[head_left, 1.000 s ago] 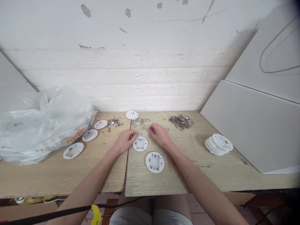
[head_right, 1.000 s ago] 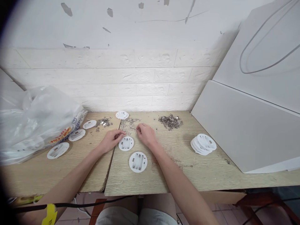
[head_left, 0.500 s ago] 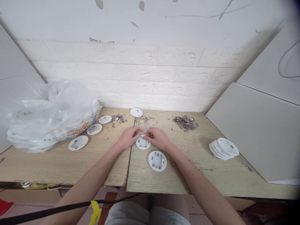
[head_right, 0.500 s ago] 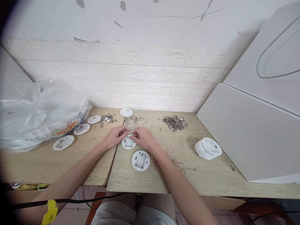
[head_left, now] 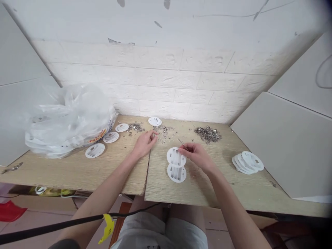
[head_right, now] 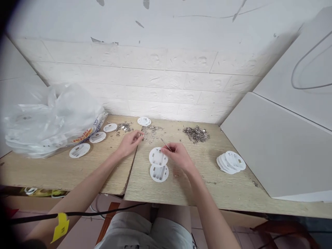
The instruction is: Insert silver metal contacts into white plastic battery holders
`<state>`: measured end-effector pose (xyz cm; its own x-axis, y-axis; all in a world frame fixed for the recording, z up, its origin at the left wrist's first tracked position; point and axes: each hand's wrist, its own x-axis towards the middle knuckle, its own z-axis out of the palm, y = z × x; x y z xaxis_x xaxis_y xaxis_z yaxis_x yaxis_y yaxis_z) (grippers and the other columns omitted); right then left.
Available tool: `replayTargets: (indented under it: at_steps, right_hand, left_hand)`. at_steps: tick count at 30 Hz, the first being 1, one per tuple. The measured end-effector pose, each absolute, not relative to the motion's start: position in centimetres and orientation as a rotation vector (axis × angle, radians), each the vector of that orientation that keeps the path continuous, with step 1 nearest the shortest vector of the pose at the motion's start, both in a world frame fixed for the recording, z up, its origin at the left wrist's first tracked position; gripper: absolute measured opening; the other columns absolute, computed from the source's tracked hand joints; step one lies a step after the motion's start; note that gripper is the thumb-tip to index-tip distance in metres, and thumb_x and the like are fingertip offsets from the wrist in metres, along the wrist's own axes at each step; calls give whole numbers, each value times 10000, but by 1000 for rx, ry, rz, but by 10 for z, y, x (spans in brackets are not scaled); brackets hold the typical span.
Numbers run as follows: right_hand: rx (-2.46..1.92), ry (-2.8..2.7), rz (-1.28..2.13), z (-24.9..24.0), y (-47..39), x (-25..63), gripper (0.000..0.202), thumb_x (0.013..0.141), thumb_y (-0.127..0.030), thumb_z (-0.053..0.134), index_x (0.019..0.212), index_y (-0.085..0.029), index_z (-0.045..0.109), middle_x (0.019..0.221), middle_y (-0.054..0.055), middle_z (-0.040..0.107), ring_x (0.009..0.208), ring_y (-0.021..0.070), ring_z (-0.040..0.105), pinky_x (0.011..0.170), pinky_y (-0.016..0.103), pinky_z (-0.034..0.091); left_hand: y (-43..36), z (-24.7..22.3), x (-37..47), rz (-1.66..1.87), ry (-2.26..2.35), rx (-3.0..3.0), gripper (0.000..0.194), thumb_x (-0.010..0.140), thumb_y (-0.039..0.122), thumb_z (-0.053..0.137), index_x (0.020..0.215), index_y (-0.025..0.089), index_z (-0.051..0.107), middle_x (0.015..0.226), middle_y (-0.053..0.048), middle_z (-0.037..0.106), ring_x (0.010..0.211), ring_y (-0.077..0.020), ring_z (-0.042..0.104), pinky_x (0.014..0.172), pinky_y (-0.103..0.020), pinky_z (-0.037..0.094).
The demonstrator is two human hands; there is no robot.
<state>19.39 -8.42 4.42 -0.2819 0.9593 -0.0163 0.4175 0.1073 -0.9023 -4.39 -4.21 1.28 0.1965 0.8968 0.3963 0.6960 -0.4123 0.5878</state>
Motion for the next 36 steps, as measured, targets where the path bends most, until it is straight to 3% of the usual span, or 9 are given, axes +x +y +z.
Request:
replayTargets:
  at_steps: [5,7,10,13,19,25,29,33,36]
  right_hand:
    - [-1577,-1938,860,31,-115,199,334,834,-428,509,656,-160,598,571,-8,527,539,124,446,526,257,312]
    - [-1655,-1972,636,31,-125,196,329,860,-409,485,698,-165,635,652,28,593,624,161,517,589,282,365]
    - [-1599,-1979,403,34,-140,190,336,848,-447,531,1025,-190,657,1000,94,643,953,237,553,805,343,418]
    - [-1523,-2110,373,34,-156,182,502,785,-526,598,1208,-256,576,1162,97,588,1106,270,487,894,394,408]
    - [-1489,-2204,333,21,-172,173,654,715,-504,682,1293,-270,483,1227,80,549,1128,282,470,911,412,422]
    - [-1475,-2227,315,18,-175,176,507,776,-390,614,1253,-249,512,1156,90,589,1025,263,543,819,387,472]
    - [-1593,-1950,256,39,-168,229,520,774,-463,603,1234,-233,522,1134,105,612,953,250,589,799,387,485]
    - [-1899,-1431,-169,63,-152,311,694,758,-622,523,1272,-158,492,1180,172,588,1018,331,564,827,448,447]
    - [-2160,-1268,-171,63,-138,350,778,734,-683,487,1293,-141,479,1150,194,604,1029,381,556,802,474,435]
  left_hand:
    - [-41,12,-45,1009,1508,2222,233,880,310,430,983,178,592,665,-2,515,725,-167,476,671,-272,350]
    - [-42,13,-45,999,1488,2235,256,888,337,417,983,179,595,663,-4,517,726,-170,482,666,-273,352]
    - [-43,15,-45,1014,1492,2244,285,894,362,404,981,178,605,669,-10,537,719,-173,490,671,-280,361]
    - [-43,20,-49,1081,1529,2264,278,885,354,417,958,179,620,678,-17,567,728,-179,492,694,-290,376]
    - [-51,30,-72,1221,1663,2400,230,863,294,442,865,180,643,731,-40,622,775,-209,499,747,-329,393]
    - [-96,22,-113,1245,1856,2538,216,859,329,469,966,225,626,1047,-61,609,1010,-257,516,925,-419,386]
    - [-129,9,-152,1122,1983,2564,290,862,322,453,1121,240,554,1263,-95,494,1176,-306,460,990,-482,377]
    - [-146,-6,-182,1004,2032,2566,383,861,333,429,1242,294,435,1400,-85,374,1275,-336,385,1032,-542,351]
    - [-146,-15,-188,965,2067,2556,460,868,360,400,1301,205,383,1423,-156,337,1332,-359,307,1057,-545,320]
